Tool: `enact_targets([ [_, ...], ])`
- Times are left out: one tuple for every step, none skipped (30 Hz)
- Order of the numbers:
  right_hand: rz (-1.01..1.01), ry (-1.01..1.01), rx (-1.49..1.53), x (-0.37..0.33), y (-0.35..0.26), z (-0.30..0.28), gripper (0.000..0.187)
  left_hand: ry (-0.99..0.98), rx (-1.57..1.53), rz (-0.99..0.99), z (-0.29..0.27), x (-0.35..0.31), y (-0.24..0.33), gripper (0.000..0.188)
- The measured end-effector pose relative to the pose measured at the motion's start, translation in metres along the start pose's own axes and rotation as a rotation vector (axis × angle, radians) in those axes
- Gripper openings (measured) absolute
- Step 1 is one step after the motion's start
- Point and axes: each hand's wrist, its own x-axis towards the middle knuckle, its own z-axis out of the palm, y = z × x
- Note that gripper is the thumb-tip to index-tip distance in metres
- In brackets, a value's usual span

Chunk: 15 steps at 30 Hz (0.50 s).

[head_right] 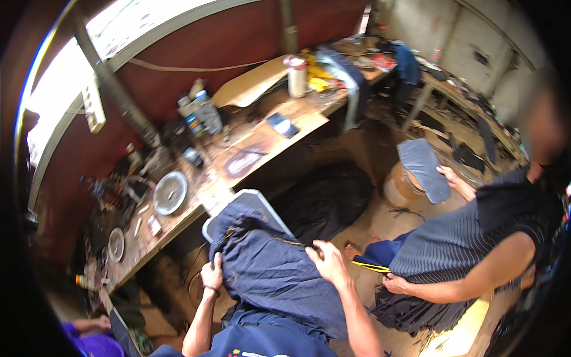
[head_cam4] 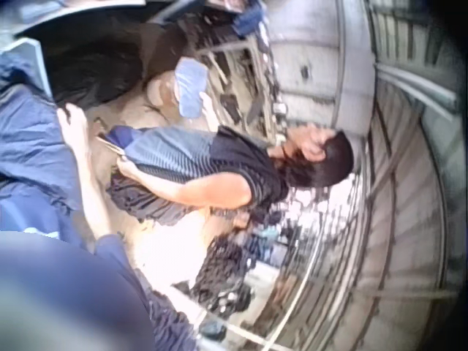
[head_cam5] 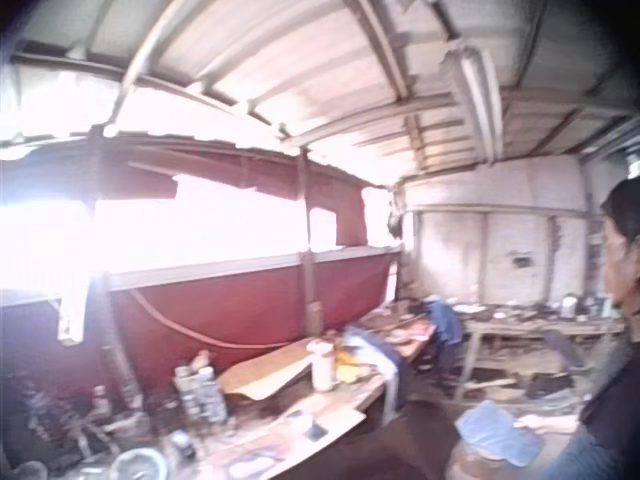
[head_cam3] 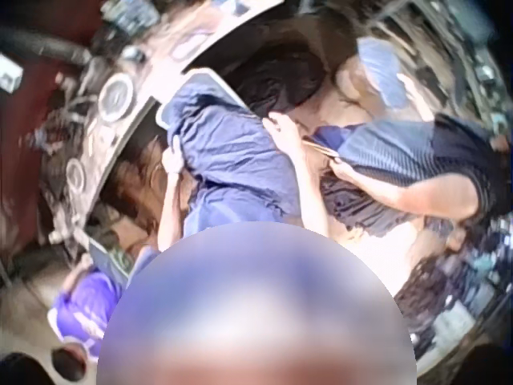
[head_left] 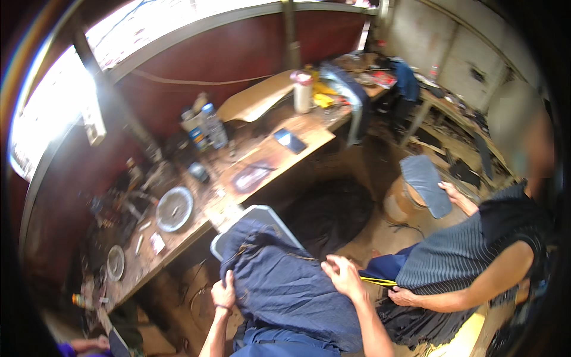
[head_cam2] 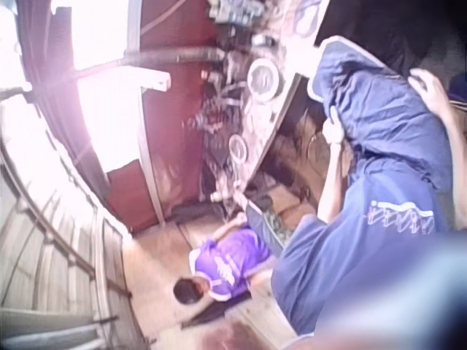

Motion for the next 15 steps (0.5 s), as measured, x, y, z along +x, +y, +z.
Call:
enact_targets([
  [-0.056,0.007,-0.017,-0.018,0.005,0.021,0.054,-0.005,-0.044,-0.014,0.001,0.0,-0.002,0.072],
  [-0.027,0.0,-0.054,-0.031,0.009,0.035,0.054,0.011,-0.064,0.02,0.002,0.0,-0.005,0.072],
  [-0.03,0.051,-0.116,-0.045,0.013,0.047,0.055,-0.021,-0.111,0.011,0.003,0.002,-0.007,0.072],
  [-0.081,0.099,-0.202,-0.053,0.017,0.053,0.054,-0.038,-0.162,0.023,0.003,0.003,-0.011,0.072],
  [-0.139,0.148,-0.188,-0.055,0.02,0.057,0.053,-0.05,-0.176,0.015,0.003,0.005,-0.013,0.072],
  [-0.141,0.19,-0.193,-0.058,0.022,0.059,0.052,-0.074,-0.205,0.04,0.003,0.005,-0.015,0.071],
  [-0.113,0.152,-0.171,-0.057,0.023,0.059,0.052,-0.093,-0.163,-0.019,0.001,0.007,-0.017,0.071],
  [-0.093,0.145,-0.149,-0.056,0.023,0.058,0.052,-0.126,-0.17,-0.023,-0.001,0.008,-0.017,0.071],
  [-0.114,0.162,-0.13,-0.052,0.023,0.056,0.053,-0.151,-0.189,-0.011,-0.003,0.008,-0.017,0.071],
  [-0.091,0.157,-0.13,-0.051,0.022,0.056,0.054,-0.173,-0.209,0.005,-0.006,0.01,-0.014,0.071],
  [-0.074,0.144,-0.133,-0.049,0.02,0.055,0.054,-0.162,-0.193,0.017,-0.01,0.007,-0.01,0.072],
  [-0.056,0.129,-0.138,-0.05,0.018,0.055,0.054,-0.177,-0.078,-0.033,-0.016,0.008,-0.004,0.068],
  [-0.058,0.129,-0.191,-0.05,0.016,0.055,0.055,-0.092,-0.012,0.002,-0.02,0.005,0.005,0.062],
  [-0.067,0.149,-0.233,-0.052,0.013,0.056,0.054,-0.028,0.071,-0.006,-0.025,0.001,0.013,0.059],
  [-0.101,0.191,-0.304,-0.054,0.009,0.058,0.053,0.038,0.066,0.034,-0.03,-0.003,0.023,0.056],
])
